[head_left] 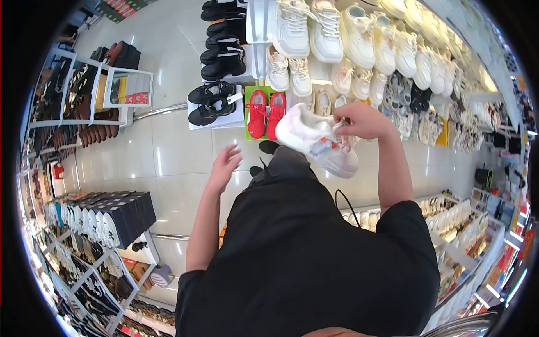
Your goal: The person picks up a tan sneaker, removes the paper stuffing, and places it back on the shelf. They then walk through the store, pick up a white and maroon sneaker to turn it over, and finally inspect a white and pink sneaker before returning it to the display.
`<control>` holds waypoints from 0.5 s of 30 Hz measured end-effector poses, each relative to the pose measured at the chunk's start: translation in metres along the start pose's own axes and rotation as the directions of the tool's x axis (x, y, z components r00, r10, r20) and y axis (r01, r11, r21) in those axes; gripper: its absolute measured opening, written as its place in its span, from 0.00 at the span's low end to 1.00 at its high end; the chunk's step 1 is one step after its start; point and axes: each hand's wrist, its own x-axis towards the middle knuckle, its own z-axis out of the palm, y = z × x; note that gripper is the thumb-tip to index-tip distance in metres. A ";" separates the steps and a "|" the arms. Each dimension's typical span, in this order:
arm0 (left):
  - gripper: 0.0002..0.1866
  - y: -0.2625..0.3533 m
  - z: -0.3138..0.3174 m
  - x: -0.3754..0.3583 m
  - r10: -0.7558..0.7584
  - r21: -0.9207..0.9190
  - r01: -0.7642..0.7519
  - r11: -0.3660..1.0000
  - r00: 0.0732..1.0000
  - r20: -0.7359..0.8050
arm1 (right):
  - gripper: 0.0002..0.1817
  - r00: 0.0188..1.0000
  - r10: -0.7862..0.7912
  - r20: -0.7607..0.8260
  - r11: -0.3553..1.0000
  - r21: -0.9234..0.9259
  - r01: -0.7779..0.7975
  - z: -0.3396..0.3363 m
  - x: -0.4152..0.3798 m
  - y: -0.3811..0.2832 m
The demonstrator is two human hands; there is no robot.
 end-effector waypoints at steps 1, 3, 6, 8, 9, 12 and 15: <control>0.29 0.022 0.016 -0.003 0.071 -0.089 -0.061 0.994 0.990 0.118 | 0.12 0.998 -0.053 0.024 0.996 0.075 0.051 0.002 -0.005 -0.017; 0.34 0.039 0.044 -0.008 0.307 -0.344 -0.185 0.920 0.887 0.344 | 0.11 0.994 -0.111 -0.018 0.982 0.153 0.113 0.010 -0.011 -0.042; 0.28 0.050 0.061 -0.026 0.276 -0.506 -0.158 0.848 0.947 0.166 | 0.10 0.996 -0.050 -0.073 0.929 0.362 0.073 0.028 -0.014 -0.068; 0.23 0.051 0.058 -0.038 0.179 -0.618 -0.094 0.780 0.981 0.076 | 0.11 0.978 0.059 -0.202 0.773 0.629 0.084 0.058 -0.011 -0.067; 0.23 0.048 0.055 -0.044 0.160 -0.636 -0.076 0.768 0.984 0.076 | 0.12 0.947 0.108 -0.304 0.750 0.650 0.123 0.068 -0.014 -0.068; 0.24 0.039 0.042 -0.057 0.122 -0.680 -0.048 0.732 0.991 0.062 | 0.16 0.834 0.265 -0.485 0.688 0.701 0.189 0.090 -0.026 -0.063; 0.27 0.037 0.032 -0.066 0.121 -0.687 -0.068 0.723 0.992 0.030 | 0.19 0.789 0.334 -0.516 0.457 0.821 0.344 0.115 -0.040 -0.051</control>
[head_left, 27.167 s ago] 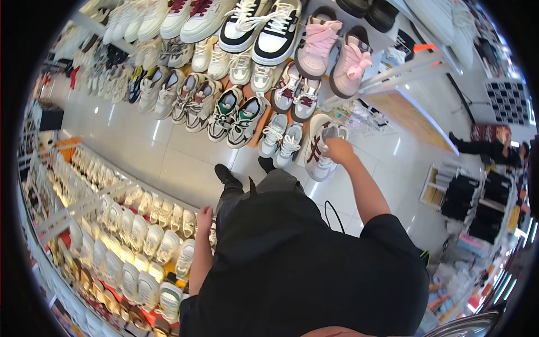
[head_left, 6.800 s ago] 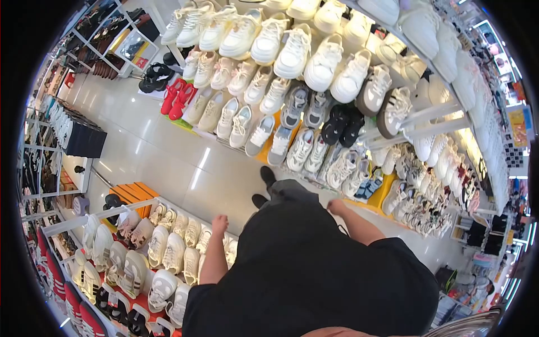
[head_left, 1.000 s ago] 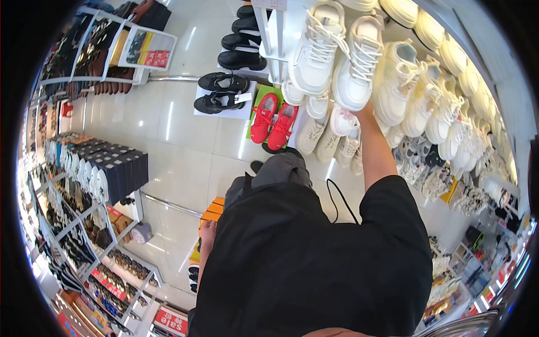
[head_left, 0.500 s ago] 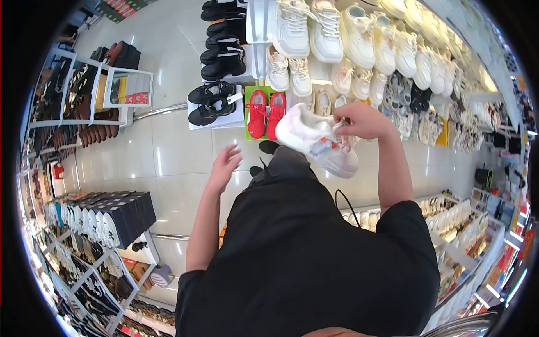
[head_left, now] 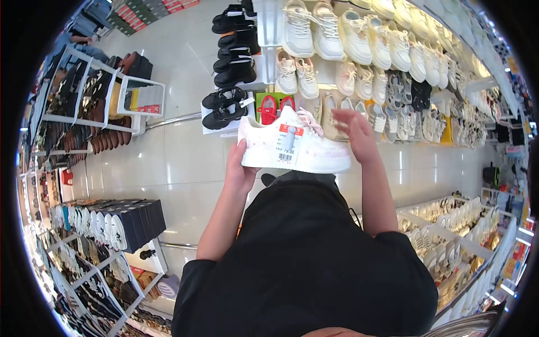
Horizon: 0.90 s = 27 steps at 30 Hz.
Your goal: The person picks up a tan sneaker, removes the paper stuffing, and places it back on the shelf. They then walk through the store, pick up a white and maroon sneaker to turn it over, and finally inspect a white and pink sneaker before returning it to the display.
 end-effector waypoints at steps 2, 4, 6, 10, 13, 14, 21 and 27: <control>0.27 0.002 0.002 -0.005 0.056 -0.033 -0.057 0.998 0.998 -0.029 | 0.23 0.986 0.070 0.150 0.960 0.257 -0.107 0.010 -0.019 0.007; 0.27 0.003 0.001 -0.008 0.097 -0.013 -0.097 0.995 0.995 -0.034 | 0.24 0.973 0.107 0.203 0.940 0.298 -0.165 0.016 -0.032 0.010; 0.27 0.003 0.001 -0.008 0.107 -0.005 -0.107 0.994 0.993 -0.044 | 0.25 0.981 0.128 0.148 0.978 0.143 -0.149 0.024 -0.036 0.013; 0.27 0.002 0.010 -0.015 0.104 0.002 -0.104 0.995 0.990 -0.091 | 0.27 0.980 0.119 0.159 0.974 0.173 -0.146 0.020 -0.029 0.014; 0.25 0.000 0.028 -0.018 0.116 0.010 -0.115 0.993 0.986 -0.119 | 0.28 0.975 0.160 0.153 0.947 0.256 -0.195 0.009 -0.019 0.010; 0.24 -0.002 0.035 -0.018 0.121 0.013 -0.121 0.993 0.984 -0.128 | 0.28 0.973 0.158 0.166 0.941 0.275 -0.200 0.002 -0.017 0.010; 0.21 -0.025 0.088 -0.002 0.255 0.122 -0.236 0.964 0.953 -0.166 | 0.23 0.980 0.140 0.138 0.858 0.476 -0.190 -0.047 0.011 0.019; 0.23 -0.040 0.135 0.010 0.317 0.233 -0.283 0.930 0.941 -0.120 | 0.22 0.957 0.278 0.088 0.671 0.694 -0.259 -0.081 0.028 0.016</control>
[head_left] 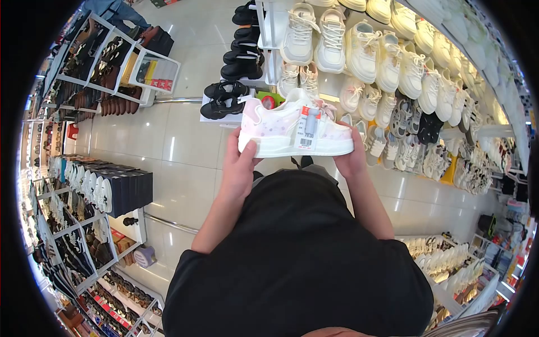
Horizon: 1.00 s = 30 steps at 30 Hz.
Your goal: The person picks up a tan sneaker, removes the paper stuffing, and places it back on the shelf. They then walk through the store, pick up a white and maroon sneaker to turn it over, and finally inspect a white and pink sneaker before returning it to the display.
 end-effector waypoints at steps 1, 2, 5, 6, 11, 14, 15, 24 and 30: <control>0.24 -0.002 0.007 0.001 0.018 0.047 -0.019 0.999 1.000 0.015 | 0.22 0.999 0.022 -0.030 0.998 0.066 -0.020 -0.002 0.002 -0.005; 0.24 -0.005 0.014 0.002 0.034 0.093 -0.037 0.995 0.999 0.033 | 0.23 0.998 0.046 -0.037 0.995 0.089 -0.042 -0.006 0.005 -0.008; 0.27 -0.009 0.032 0.006 0.069 0.142 -0.082 0.986 0.993 0.095 | 0.26 0.992 0.122 -0.025 0.982 0.147 -0.117 -0.018 0.011 -0.018; 0.27 -0.010 0.037 0.007 0.070 0.171 -0.088 0.981 0.992 0.108 | 0.27 0.988 0.152 0.007 0.976 0.158 -0.151 -0.018 0.011 -0.023; 0.32 -0.005 0.061 0.008 0.032 0.247 -0.091 0.965 0.972 0.234 | 0.31 0.980 0.105 0.171 0.943 0.294 -0.152 -0.014 0.018 -0.033; 0.34 -0.009 0.063 0.008 0.032 0.163 -0.099 0.982 0.928 0.371 | 0.31 0.949 0.028 0.314 0.897 0.411 -0.163 -0.028 0.028 -0.028; 0.33 -0.009 0.063 0.009 0.032 0.199 -0.120 0.973 0.917 0.398 | 0.31 0.950 0.022 0.312 0.899 0.410 -0.155 -0.029 0.030 -0.027; 0.31 -0.010 0.026 0.037 -0.208 -0.226 0.225 0.948 0.973 0.095 | 0.38 0.924 -0.325 0.201 0.874 -0.309 0.374 -0.009 0.025 -0.043; 0.31 -0.027 0.007 0.049 -0.323 -0.479 0.393 0.785 0.919 0.225 | 0.44 0.720 -0.395 0.571 0.404 -0.596 0.694 0.047 0.005 -0.061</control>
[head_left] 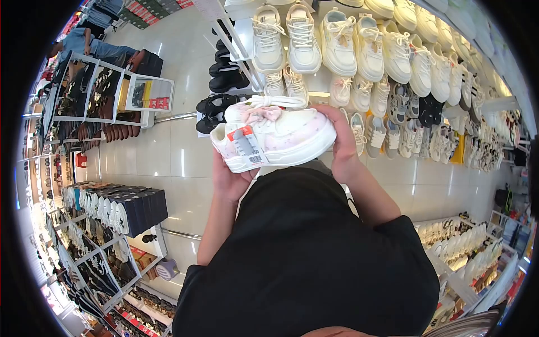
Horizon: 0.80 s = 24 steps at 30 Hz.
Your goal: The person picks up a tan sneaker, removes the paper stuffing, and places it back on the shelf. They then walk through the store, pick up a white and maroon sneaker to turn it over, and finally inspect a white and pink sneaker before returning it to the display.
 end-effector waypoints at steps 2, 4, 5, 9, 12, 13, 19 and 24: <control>0.32 -0.003 -0.010 0.001 -0.050 -0.029 0.051 0.998 0.998 0.040 | 0.42 0.999 -0.049 0.009 0.995 -0.086 0.049 0.005 0.002 -0.005; 0.34 -0.007 -0.021 0.002 -0.112 -0.031 0.115 0.993 0.989 0.094 | 0.38 0.999 -0.043 0.002 0.986 -0.159 0.043 0.008 0.001 -0.011; 0.34 -0.008 -0.026 0.003 -0.143 -0.018 0.146 0.989 0.981 0.131 | 0.37 0.998 -0.062 -0.013 0.992 -0.108 0.061 0.010 0.000 -0.013; 0.32 -0.007 -0.020 -0.002 -0.150 -0.023 0.153 0.988 0.983 0.108 | 0.33 0.975 -0.212 0.069 0.977 0.045 0.209 0.008 0.000 -0.017; 0.31 -0.005 -0.034 0.007 -0.133 -0.266 0.267 0.926 0.892 0.432 | 0.32 0.911 -0.325 0.253 0.943 0.012 0.333 0.000 0.002 -0.025; 0.32 -0.003 -0.050 0.011 -0.136 -0.272 0.256 0.928 0.910 0.392 | 0.32 0.882 -0.348 0.319 0.928 -0.018 0.373 -0.001 0.002 -0.028; 0.43 0.016 -0.034 0.006 0.025 -0.089 -0.003 0.996 0.968 0.250 | 0.41 0.995 -0.053 0.080 0.990 0.135 0.042 0.002 -0.018 -0.012; 0.46 0.031 -0.015 -0.010 0.345 0.185 -0.397 0.899 0.902 0.259 | 0.44 0.906 0.411 0.103 0.781 0.473 -0.408 0.005 -0.046 0.002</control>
